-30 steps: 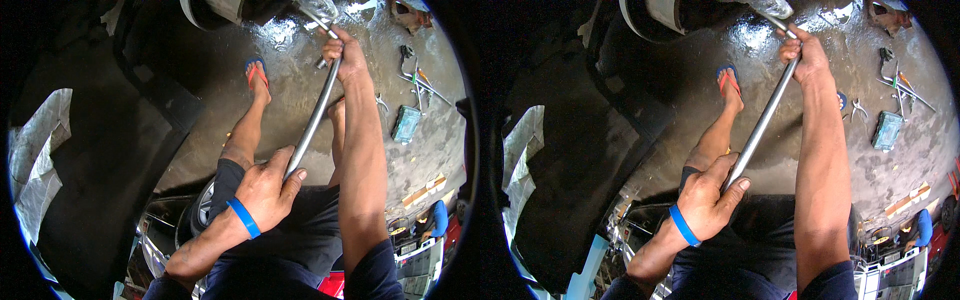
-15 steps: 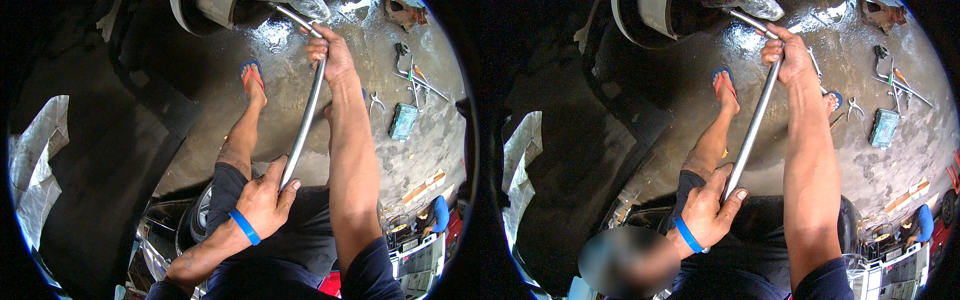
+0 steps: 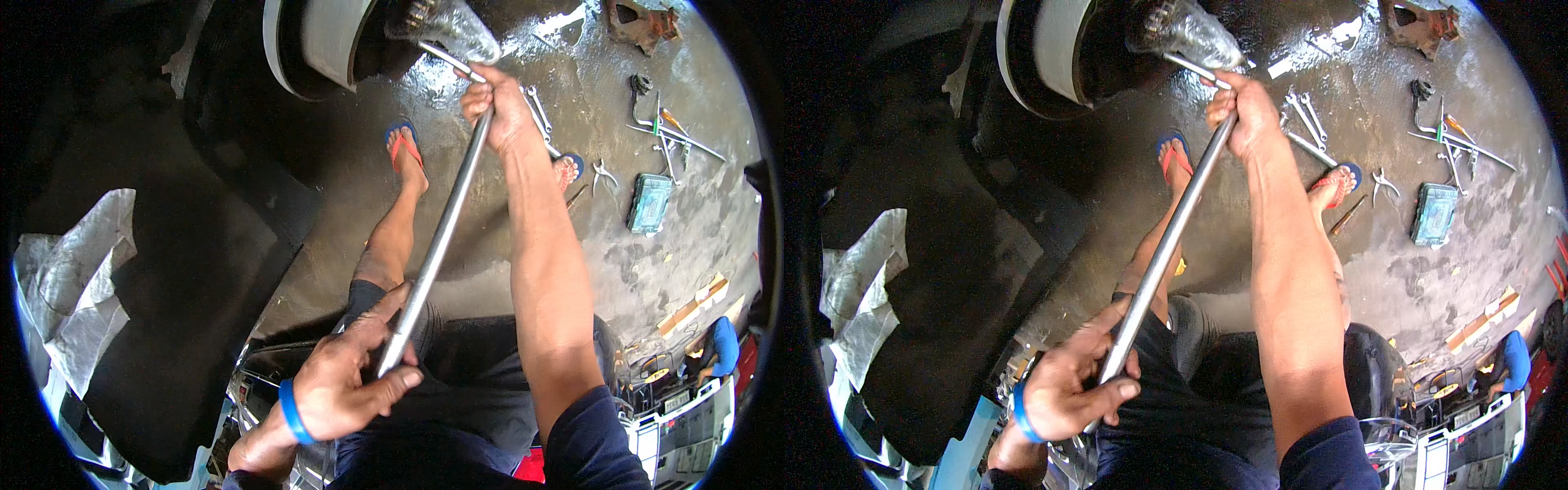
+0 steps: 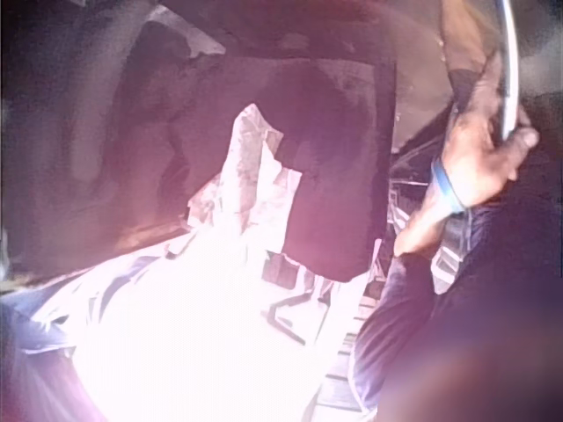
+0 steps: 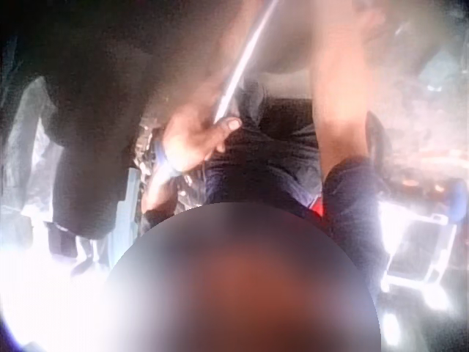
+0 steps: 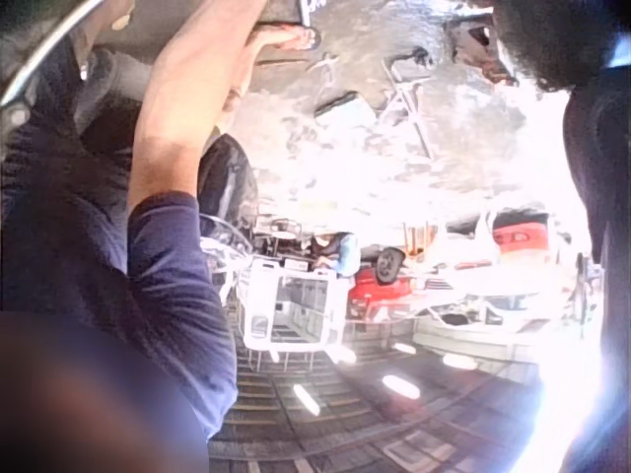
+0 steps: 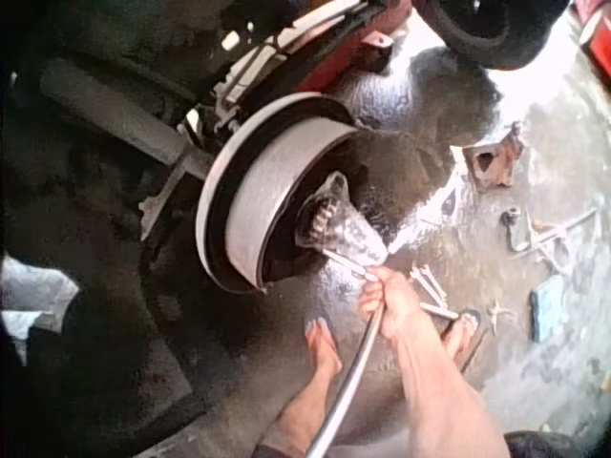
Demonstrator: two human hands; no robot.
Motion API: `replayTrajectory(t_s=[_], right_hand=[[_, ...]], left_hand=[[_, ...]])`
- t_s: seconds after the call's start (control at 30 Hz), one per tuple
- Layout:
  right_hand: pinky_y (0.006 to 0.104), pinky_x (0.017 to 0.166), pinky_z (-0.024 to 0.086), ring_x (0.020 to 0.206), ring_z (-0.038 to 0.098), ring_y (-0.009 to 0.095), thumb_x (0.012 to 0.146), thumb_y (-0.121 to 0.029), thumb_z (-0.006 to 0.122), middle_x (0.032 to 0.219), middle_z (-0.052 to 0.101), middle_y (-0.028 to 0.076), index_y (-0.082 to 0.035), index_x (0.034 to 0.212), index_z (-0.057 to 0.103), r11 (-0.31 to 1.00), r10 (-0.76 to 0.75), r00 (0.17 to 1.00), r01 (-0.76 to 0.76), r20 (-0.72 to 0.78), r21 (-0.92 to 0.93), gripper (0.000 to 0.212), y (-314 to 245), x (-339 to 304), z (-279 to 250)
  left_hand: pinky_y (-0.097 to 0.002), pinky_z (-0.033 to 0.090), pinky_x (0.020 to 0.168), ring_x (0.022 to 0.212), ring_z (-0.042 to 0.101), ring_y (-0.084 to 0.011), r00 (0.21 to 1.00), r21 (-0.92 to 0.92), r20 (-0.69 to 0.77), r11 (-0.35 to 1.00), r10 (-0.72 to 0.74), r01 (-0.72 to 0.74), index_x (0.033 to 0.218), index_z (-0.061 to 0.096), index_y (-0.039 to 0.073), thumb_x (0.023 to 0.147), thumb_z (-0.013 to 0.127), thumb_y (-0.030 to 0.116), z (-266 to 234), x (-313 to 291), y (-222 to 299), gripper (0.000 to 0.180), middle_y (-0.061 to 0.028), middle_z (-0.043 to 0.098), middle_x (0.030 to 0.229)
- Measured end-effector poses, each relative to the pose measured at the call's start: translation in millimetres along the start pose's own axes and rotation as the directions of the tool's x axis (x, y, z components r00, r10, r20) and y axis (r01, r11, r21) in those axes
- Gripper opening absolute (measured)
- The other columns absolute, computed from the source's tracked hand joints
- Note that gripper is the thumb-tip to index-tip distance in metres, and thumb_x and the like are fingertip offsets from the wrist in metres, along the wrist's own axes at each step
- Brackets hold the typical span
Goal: The person removes a brake drum from a lifted vehicle, retrieves a long wrench from a tool cart, and uses it to loosen and remove bolts from the brake hub. The person then walks back to the vehicle and continues working on the brake assembly.
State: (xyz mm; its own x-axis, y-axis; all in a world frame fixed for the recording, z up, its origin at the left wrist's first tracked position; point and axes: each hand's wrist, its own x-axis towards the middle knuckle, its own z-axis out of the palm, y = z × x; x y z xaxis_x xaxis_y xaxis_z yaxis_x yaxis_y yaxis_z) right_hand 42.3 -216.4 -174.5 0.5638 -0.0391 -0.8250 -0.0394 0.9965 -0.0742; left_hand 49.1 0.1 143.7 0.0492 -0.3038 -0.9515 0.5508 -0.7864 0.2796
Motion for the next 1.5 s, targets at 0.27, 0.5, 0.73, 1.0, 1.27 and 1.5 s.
replayTrajectory(t_s=[0.27,0.5,0.73,1.0,1.27,1.5], right_hand=[[0.0243,0.047,0.03,0.05,0.035,0.006,0.093,-0.018,0.066,0.061,0.037,-0.006,-0.011,0.095,0.056,0.998,-0.009,1.0,0.01,0.017,-0.063,0.013,14,3,-2],[0.0281,0.046,0.032,0.051,0.036,0.01,0.092,-0.013,0.057,0.063,0.038,-0.002,-0.01,0.091,0.05,0.98,-0.193,0.979,0.188,-0.068,-0.073,0.008,11,16,-1],[0.0263,0.043,0.03,0.048,0.034,0.008,0.095,-0.021,0.061,0.062,0.036,-0.004,-0.008,0.099,0.049,0.986,-0.158,0.977,0.149,-0.141,-0.069,0.018,23,5,9],[0.0266,0.043,0.031,0.047,0.034,0.008,0.097,-0.022,0.057,0.059,0.034,-0.004,-0.01,0.095,0.047,0.965,-0.238,0.965,0.222,-0.106,-0.14,0.016,24,6,10],[0.0281,0.044,0.032,0.048,0.035,0.009,0.096,-0.021,0.055,0.06,0.034,-0.004,-0.011,0.092,0.046,0.961,-0.26,0.956,0.242,-0.137,-0.131,0.014,28,10,8],[0.0278,0.039,0.029,0.043,0.032,0.009,0.093,-0.026,0.061,0.058,0.037,-0.002,-0.008,0.094,0.05,0.949,-0.312,0.936,0.3,-0.16,-0.098,0.022,36,15,8]], left_hand=[[-0.0436,0.053,0.07,0.079,0.068,-0.04,0.927,0.584,-0.324,0.811,0.19,0.038,0.112,0.059,0.0,0.093,0.066,0.023,-14,62,-121,0.031,-0.0245,0.066,0.088],[-0.0504,0.052,0.069,0.083,0.065,-0.0489,0.861,0.632,-0.461,0.761,0.215,0.148,0.108,0.061,-0.002,0.095,0.061,0.029,-35,138,-144,0.034,-0.0312,0.064,0.08],[-0.0435,0.051,0.067,0.072,0.065,-0.0398,0.927,0.575,-0.317,0.818,0.2,0.02,0.098,0.064,-0.001,0.093,0.065,0.029,-72,130,-154,0.03,-0.0227,0.065,0.077],[-0.0447,0.048,0.063,0.065,0.061,-0.0392,0.867,0.618,-0.414,0.785,0.276,0.046,0.091,0.066,0.001,0.094,0.062,0.029,-81,191,-192,0.028,-0.0235,0.06,0.071],[-0.0495,0.051,0.068,0.082,0.063,-0.0482,0.862,0.618,-0.344,0.781,0.373,-0.092,0.091,0.066,0.001,0.093,0.059,0.026,-94,221,-217,0.025,-0.0268,0.064,0.081],[-0.0483,0.048,0.063,0.071,0.063,-0.0452,0.859,0.69,-0.411,0.72,0.307,0.072,0.086,0.065,0.0,0.092,0.064,0.029,-97,201,-200,0.03,-0.0259,0.061,0.073]])
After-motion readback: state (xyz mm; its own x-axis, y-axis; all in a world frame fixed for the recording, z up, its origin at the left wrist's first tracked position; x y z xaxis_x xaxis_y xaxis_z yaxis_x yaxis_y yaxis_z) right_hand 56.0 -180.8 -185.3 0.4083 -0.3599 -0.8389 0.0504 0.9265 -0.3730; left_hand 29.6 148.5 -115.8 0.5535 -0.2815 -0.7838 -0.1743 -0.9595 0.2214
